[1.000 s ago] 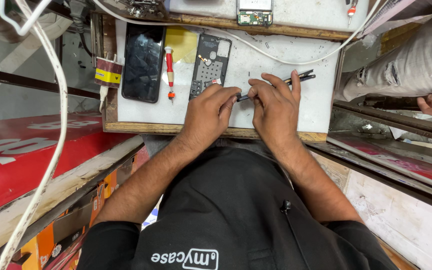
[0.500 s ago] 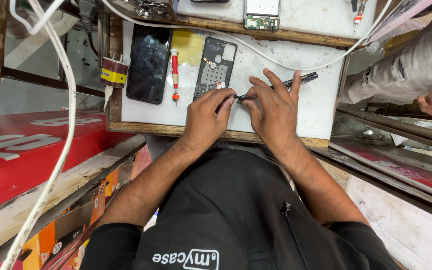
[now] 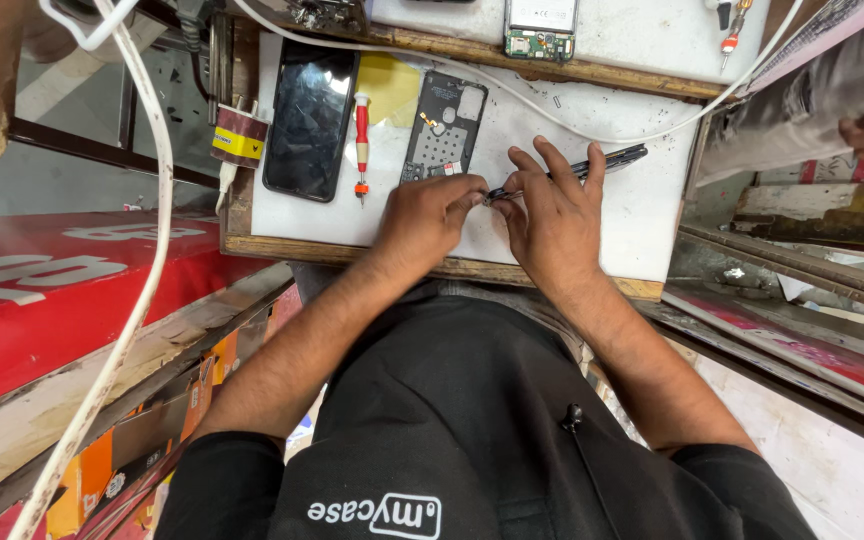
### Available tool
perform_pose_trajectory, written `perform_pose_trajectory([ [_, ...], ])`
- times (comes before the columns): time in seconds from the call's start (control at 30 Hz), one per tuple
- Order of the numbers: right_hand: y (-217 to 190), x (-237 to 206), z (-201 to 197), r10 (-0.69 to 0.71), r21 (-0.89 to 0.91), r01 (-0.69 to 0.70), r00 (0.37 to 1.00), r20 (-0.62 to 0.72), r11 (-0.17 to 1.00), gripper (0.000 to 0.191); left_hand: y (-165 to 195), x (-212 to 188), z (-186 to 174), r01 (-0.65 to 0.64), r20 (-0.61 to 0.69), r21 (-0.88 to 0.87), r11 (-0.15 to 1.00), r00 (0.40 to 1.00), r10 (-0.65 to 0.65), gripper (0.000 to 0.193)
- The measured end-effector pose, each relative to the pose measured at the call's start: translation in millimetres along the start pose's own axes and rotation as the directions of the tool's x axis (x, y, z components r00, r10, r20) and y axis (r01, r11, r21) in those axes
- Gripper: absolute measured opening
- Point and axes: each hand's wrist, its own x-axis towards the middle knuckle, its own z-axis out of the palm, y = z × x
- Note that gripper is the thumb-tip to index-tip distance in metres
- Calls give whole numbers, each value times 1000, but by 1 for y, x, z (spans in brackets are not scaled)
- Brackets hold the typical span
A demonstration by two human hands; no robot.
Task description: The person disassembles a smartphone by prying open the back cover and removing the battery. They then detach the display assembly and separate the motherboard from the frame, placing components on the workbench.
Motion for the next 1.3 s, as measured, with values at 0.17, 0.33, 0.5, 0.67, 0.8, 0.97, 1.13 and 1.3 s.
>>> perform_pose_trajectory([
  [0.17, -1, 0, 0, -10, -8, 10, 1000, 1, 1000, 33, -8, 23, -26, -270, 228, 197, 942, 948, 224, 27],
  [0.33, -5, 0, -4, 3, -12, -3, 1000, 20, 1000, 35, 2, 28, -29, -410, 303, 344, 845, 900, 313, 15],
  [0.5, -6, 6, -5, 30, -26, -28, 996, 79, 999, 39, 6, 16, -22, -416, 232, 483, 771, 909, 345, 7],
  [0.67, -10, 7, -9, 48, -24, -45, 992, 117, 999, 42, 1, 14, -19, -445, 231, 470, 762, 896, 380, 7],
  [0.8, -11, 12, -14, 19, -6, -19, 992, 126, 1000, 43, 2, 10, -17, -394, 187, 477, 786, 919, 347, 8],
  [0.97, -14, 16, -17, 9, -14, -6, 981, 194, 1000, 48, 5, 4, -16, -368, 172, 513, 775, 929, 327, 9],
  [1.13, -18, 17, -16, 38, -45, -30, 979, 199, 999, 41, 5, -1, -15, -324, 149, 494, 807, 946, 289, 18],
  [1.3, -17, 14, -15, 81, -39, -74, 969, 235, 996, 39, 2, -4, -15, -290, 96, 406, 867, 957, 275, 29],
])
